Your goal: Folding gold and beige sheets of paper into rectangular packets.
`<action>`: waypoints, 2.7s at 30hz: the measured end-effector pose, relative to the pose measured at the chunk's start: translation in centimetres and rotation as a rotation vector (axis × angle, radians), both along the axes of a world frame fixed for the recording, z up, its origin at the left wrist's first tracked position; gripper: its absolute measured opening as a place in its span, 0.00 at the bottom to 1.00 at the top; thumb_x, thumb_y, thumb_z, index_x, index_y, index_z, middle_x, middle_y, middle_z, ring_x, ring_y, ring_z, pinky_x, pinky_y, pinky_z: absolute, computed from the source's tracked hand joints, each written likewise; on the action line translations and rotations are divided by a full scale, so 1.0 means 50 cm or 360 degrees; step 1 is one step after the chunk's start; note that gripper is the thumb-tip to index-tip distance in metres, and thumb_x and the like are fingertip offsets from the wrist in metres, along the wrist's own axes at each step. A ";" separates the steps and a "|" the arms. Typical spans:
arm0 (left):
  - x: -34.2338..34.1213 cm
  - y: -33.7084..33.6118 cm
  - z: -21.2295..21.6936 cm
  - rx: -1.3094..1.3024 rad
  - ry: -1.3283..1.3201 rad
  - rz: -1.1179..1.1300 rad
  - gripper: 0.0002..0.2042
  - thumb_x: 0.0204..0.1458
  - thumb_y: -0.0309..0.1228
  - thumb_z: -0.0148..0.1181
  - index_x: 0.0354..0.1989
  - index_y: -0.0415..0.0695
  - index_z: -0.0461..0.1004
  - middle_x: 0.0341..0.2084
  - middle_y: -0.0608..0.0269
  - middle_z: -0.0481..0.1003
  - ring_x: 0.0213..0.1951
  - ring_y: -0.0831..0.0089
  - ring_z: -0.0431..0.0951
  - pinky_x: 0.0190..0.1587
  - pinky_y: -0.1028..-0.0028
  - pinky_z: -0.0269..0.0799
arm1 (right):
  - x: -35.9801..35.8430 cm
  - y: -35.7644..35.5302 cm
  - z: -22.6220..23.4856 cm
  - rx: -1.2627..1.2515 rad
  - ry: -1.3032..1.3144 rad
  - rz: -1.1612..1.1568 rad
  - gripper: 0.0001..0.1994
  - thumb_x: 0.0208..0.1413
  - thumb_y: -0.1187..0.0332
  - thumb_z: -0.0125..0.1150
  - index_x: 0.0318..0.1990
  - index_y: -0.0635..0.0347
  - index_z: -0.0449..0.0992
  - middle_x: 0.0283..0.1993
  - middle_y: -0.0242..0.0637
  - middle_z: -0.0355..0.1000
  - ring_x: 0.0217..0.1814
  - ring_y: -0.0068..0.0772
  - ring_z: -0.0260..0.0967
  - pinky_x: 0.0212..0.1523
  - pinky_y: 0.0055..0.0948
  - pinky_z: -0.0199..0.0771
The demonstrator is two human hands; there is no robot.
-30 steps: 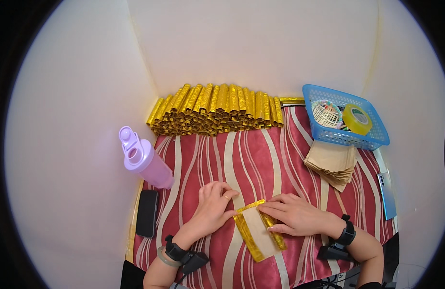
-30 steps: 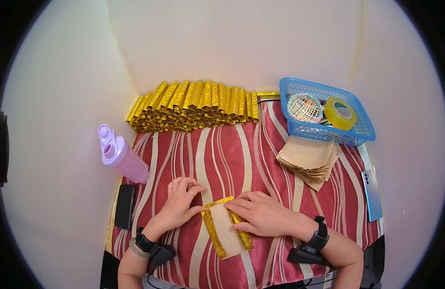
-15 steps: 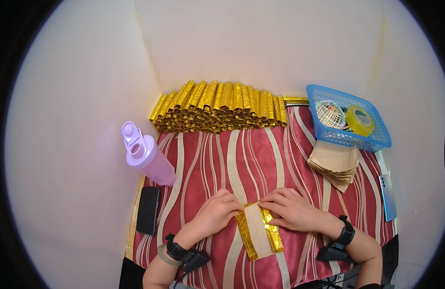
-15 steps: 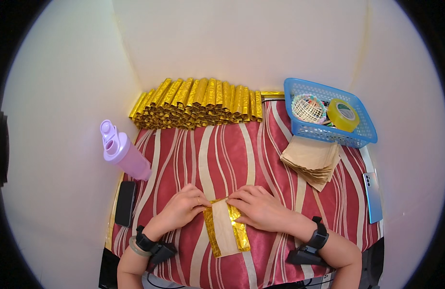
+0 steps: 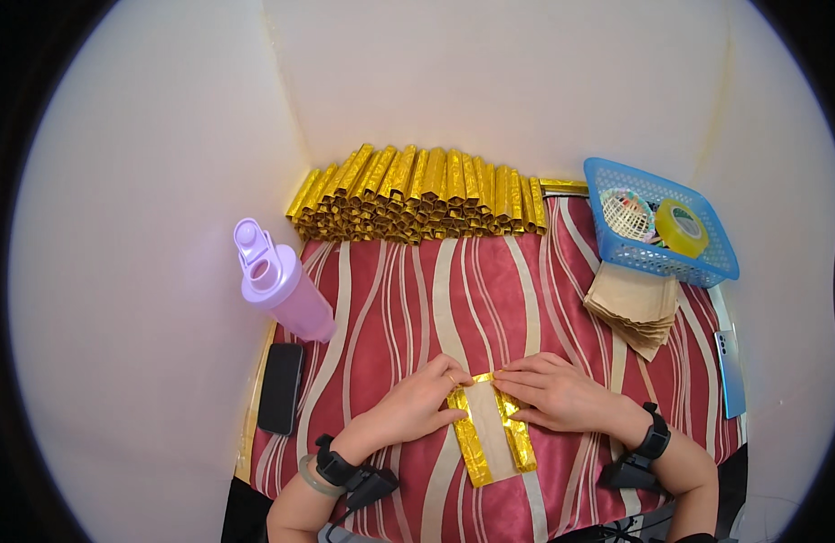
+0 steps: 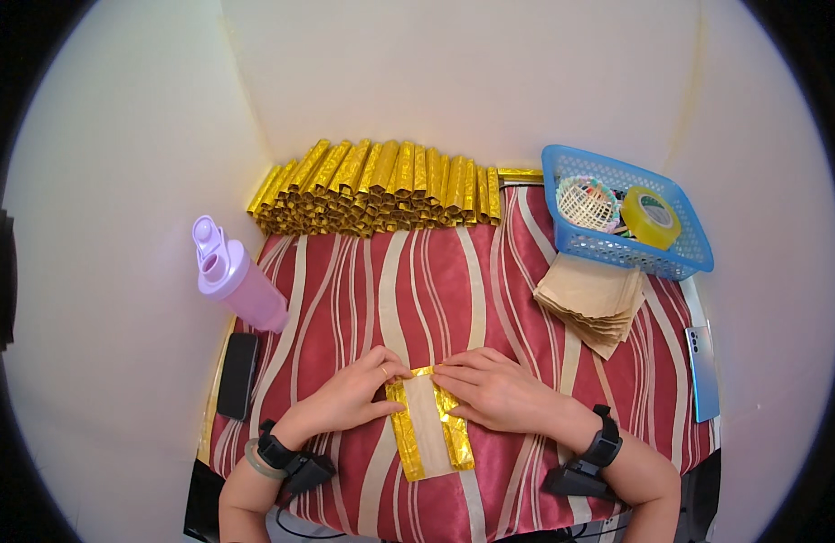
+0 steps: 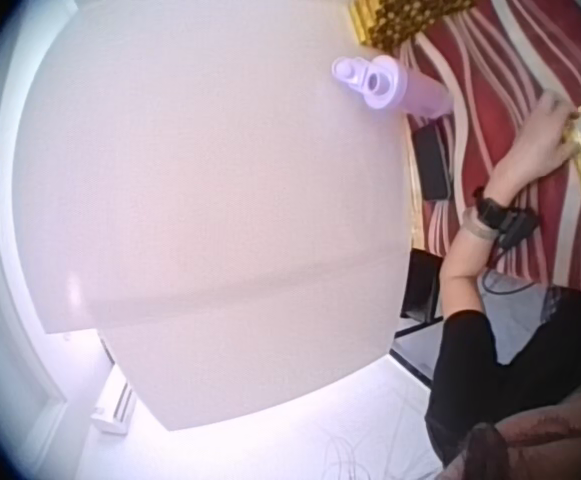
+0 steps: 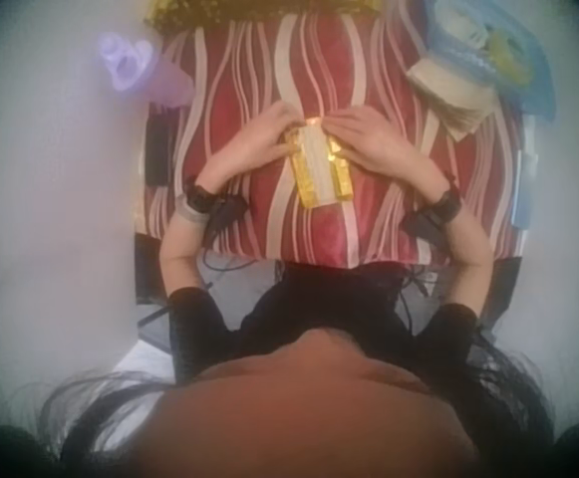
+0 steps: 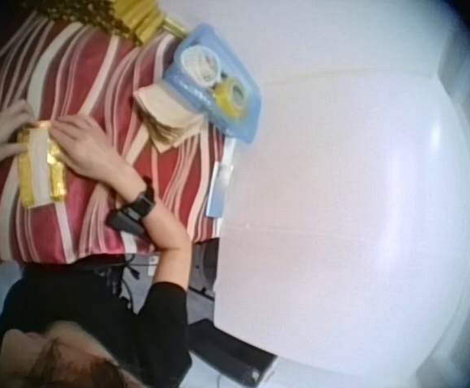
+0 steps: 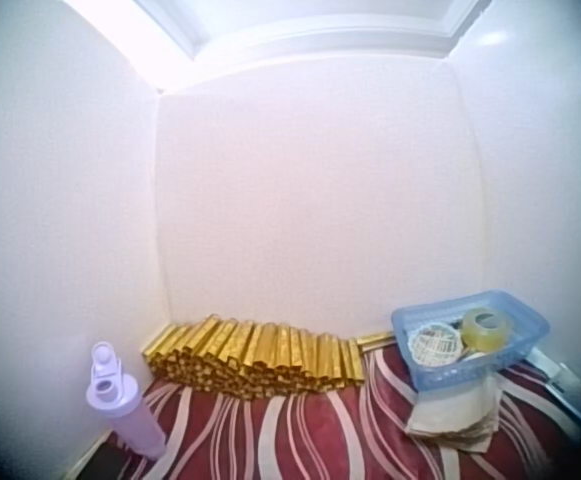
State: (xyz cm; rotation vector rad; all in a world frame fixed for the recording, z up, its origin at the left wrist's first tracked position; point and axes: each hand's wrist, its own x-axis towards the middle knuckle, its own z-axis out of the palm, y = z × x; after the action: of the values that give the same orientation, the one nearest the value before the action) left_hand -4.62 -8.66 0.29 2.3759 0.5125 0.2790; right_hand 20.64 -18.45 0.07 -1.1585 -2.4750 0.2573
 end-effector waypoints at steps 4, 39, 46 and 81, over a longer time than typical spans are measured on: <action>0.004 -0.012 0.021 0.0035 0.0212 -0.0054 0.25 0.47 0.31 0.70 0.52 0.38 0.67 0.50 0.54 0.64 0.51 0.57 0.69 0.54 0.66 0.70 | 0.010 -0.006 0.007 -0.0186 0.0019 0.0032 0.34 0.48 0.56 0.69 0.61 0.65 0.68 0.64 0.45 0.65 0.68 0.44 0.60 0.67 0.43 0.59; 0.003 -0.142 0.039 0.0522 0.0505 -0.0184 0.24 0.39 0.47 0.72 0.41 0.43 0.78 0.46 0.52 0.65 0.62 0.45 0.58 0.58 0.33 0.55 | -0.012 -0.048 0.043 -0.0299 -0.0105 0.0106 0.28 0.44 0.53 0.72 0.49 0.57 0.70 0.70 0.50 0.54 0.73 0.55 0.49 0.70 0.51 0.52; 0.010 -0.139 0.053 0.0519 0.0396 -0.0376 0.21 0.38 0.43 0.72 0.36 0.42 0.78 0.40 0.62 0.68 0.51 0.62 0.65 0.53 0.56 0.59 | -0.035 -0.072 0.054 -0.0346 -0.0076 0.0383 0.17 0.42 0.60 0.69 0.35 0.59 0.72 0.35 0.36 0.68 0.40 0.37 0.70 0.41 0.34 0.70; -0.006 -0.046 0.024 0.0897 0.0231 0.0098 0.06 0.46 0.27 0.61 0.33 0.51 0.80 0.32 0.69 0.71 0.42 0.69 0.70 0.44 0.68 0.62 | -0.028 -0.067 0.048 -0.0201 0.0072 0.0319 0.18 0.50 0.65 0.59 0.48 0.65 0.75 0.46 0.40 0.71 0.47 0.38 0.69 0.48 0.34 0.71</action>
State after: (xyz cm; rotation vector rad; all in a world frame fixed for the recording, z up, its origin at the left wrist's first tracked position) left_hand -4.94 -10.96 1.50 2.9466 0.6400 0.3103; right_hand 19.25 -21.81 2.47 -0.9401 -2.5674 0.4968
